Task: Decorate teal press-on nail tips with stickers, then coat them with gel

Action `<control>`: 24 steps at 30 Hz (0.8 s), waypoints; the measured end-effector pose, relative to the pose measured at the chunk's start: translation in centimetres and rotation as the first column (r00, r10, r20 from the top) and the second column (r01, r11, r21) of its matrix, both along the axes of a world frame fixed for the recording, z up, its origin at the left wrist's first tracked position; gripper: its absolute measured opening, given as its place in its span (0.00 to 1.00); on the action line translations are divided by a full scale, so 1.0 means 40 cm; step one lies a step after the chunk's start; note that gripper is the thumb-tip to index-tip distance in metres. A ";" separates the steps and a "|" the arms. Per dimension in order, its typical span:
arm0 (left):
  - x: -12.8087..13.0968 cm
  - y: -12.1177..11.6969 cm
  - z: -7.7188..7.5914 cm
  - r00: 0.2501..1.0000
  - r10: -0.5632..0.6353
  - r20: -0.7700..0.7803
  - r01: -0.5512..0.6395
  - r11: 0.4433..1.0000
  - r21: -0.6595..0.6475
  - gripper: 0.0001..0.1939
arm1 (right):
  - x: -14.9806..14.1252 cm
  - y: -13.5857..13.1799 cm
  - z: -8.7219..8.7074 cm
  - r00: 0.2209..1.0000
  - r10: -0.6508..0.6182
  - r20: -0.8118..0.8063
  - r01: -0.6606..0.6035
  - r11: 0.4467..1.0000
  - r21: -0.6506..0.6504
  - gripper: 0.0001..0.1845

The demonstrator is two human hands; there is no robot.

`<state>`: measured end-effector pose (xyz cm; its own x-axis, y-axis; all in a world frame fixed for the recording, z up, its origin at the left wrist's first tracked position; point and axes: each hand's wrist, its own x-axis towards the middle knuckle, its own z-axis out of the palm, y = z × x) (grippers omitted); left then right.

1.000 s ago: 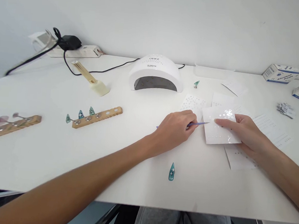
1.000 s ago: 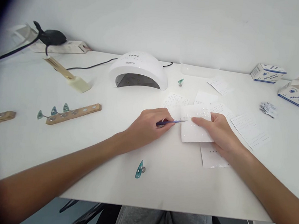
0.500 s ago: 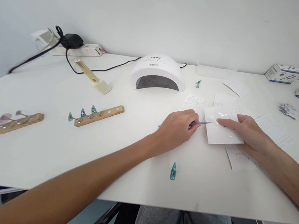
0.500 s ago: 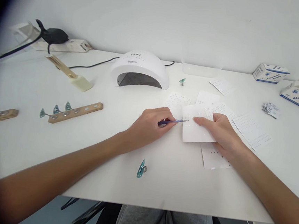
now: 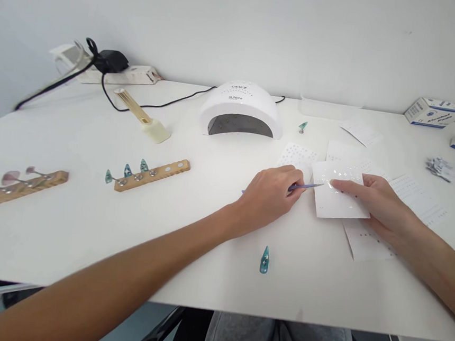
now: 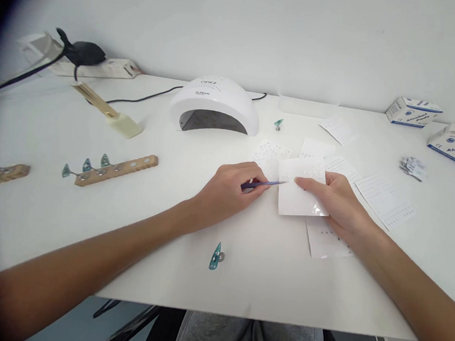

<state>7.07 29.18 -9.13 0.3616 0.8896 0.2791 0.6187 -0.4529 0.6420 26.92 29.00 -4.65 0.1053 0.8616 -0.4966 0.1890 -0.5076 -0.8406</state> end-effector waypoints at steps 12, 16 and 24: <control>0.006 -0.007 0.033 0.971 0.137 0.197 -0.088 0.967 -0.239 0.11 | 0.013 0.000 -0.028 0.997 0.009 0.073 -0.023 0.982 0.186 0.14; 0.006 -0.008 0.031 0.961 0.153 0.230 -0.092 0.963 -0.253 0.09 | 0.008 -0.007 -0.029 0.986 0.006 0.169 -0.053 0.961 0.272 0.17; 0.008 -0.010 0.031 0.950 0.174 0.259 -0.106 0.961 -0.256 0.06 | -0.004 -0.019 -0.014 0.942 -0.003 0.335 -0.119 0.933 0.341 0.22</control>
<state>7.40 28.76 -7.88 0.1675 0.9779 0.1254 0.4474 -0.1888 0.8742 26.74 28.26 -5.20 0.1525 0.9825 -0.1074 0.5016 -0.1706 -0.8481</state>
